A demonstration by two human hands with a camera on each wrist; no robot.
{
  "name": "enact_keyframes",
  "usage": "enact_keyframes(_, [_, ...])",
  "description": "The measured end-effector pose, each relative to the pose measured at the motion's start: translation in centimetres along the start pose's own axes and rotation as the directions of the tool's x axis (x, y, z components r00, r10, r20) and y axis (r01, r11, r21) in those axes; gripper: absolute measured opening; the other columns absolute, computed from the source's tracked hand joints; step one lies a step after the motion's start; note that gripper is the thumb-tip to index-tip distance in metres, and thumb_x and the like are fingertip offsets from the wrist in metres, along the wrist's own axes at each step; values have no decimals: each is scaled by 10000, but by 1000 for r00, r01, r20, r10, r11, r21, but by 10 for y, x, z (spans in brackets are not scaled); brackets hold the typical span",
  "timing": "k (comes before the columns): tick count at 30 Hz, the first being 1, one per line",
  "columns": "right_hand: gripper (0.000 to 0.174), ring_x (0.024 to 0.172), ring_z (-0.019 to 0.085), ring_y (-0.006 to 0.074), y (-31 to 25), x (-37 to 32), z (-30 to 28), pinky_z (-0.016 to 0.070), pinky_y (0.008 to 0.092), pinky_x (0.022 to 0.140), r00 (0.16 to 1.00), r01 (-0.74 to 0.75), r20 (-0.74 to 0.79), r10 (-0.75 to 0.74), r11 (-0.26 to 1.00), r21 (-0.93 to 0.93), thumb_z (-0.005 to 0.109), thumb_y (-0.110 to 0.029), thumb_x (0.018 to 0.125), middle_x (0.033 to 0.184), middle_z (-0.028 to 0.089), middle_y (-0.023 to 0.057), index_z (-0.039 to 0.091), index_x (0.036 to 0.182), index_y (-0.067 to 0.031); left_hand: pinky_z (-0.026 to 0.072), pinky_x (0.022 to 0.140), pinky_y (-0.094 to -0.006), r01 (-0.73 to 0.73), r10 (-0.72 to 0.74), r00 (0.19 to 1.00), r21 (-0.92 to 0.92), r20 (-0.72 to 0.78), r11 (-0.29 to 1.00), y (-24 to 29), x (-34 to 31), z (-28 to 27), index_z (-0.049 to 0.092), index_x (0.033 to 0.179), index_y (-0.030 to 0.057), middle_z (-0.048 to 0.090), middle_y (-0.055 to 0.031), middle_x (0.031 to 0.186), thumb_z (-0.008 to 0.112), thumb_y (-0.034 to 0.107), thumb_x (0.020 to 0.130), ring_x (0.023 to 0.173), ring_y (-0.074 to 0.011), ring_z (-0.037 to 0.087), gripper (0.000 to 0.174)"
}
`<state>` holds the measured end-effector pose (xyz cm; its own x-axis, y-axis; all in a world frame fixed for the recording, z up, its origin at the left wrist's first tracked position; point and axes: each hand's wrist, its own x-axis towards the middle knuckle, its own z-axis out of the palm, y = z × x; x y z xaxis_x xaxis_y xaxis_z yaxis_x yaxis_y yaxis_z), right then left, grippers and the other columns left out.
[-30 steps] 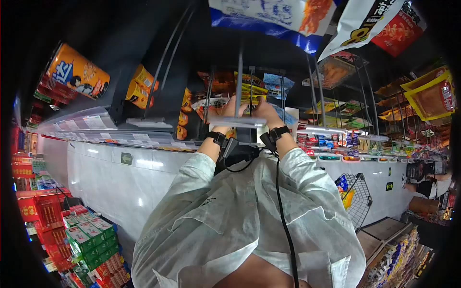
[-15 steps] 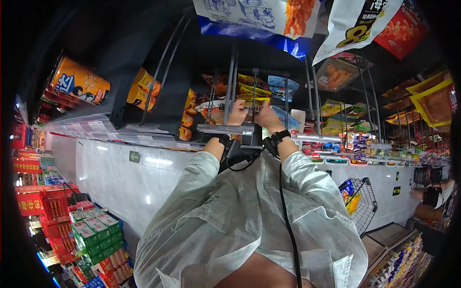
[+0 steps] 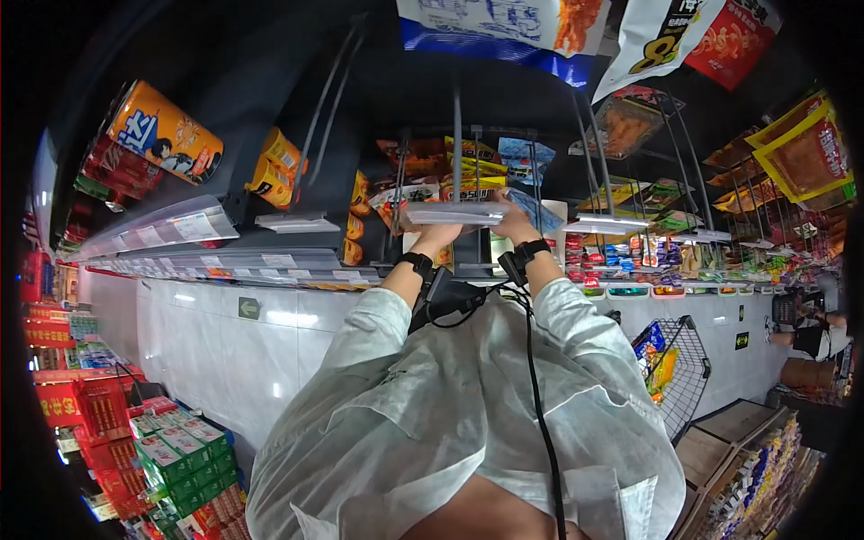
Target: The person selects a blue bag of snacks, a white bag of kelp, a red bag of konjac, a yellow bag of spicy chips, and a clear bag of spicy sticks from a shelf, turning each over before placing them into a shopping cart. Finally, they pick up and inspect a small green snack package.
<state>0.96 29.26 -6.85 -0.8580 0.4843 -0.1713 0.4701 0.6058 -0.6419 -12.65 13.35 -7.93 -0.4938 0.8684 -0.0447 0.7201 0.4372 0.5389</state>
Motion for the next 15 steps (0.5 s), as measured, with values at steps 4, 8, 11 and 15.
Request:
enact_keyframes(4, [430,1101,664,426,3,-6,10,524,511,950,999,36,32,-35,999,-34,530,-313,957,1176,686,269,645,1265,-37,423,1068,-498,78,-114,988,-304,-102,950,2,-25,2,616,1331,54,641,-239,1311,461,462,1009,1234,-457,564,542])
enact_keyframes(8, [597,1076,676,431,-63,-54,-37,513,494,953,971,-178,177,163,981,74,456,-527,1003,1064,711,288,696,1188,-13,447,1020,-480,348,-297,937,-487,182,801,5,-40,-6,665,1219,-14,656,-310,1211,467,512,1002,1196,-463,587,603])
enact_keyframes(11, [833,1121,652,467,-50,-62,-22,485,471,987,900,-404,223,374,909,107,426,-693,972,1046,686,362,728,1061,79,463,971,-467,369,-334,924,-667,188,647,24,-65,-22,683,1147,-57,691,-295,1135,464,530,1005,1150,-451,619,642])
enact_keyframes(15, [860,933,687,448,-48,-76,-10,507,471,911,937,-336,79,340,940,-52,356,-743,973,931,716,290,721,873,30,496,895,-399,401,-335,909,-743,249,536,6,-77,6,677,1155,-67,721,-215,1095,491,526,1015,1049,-342,669,637])
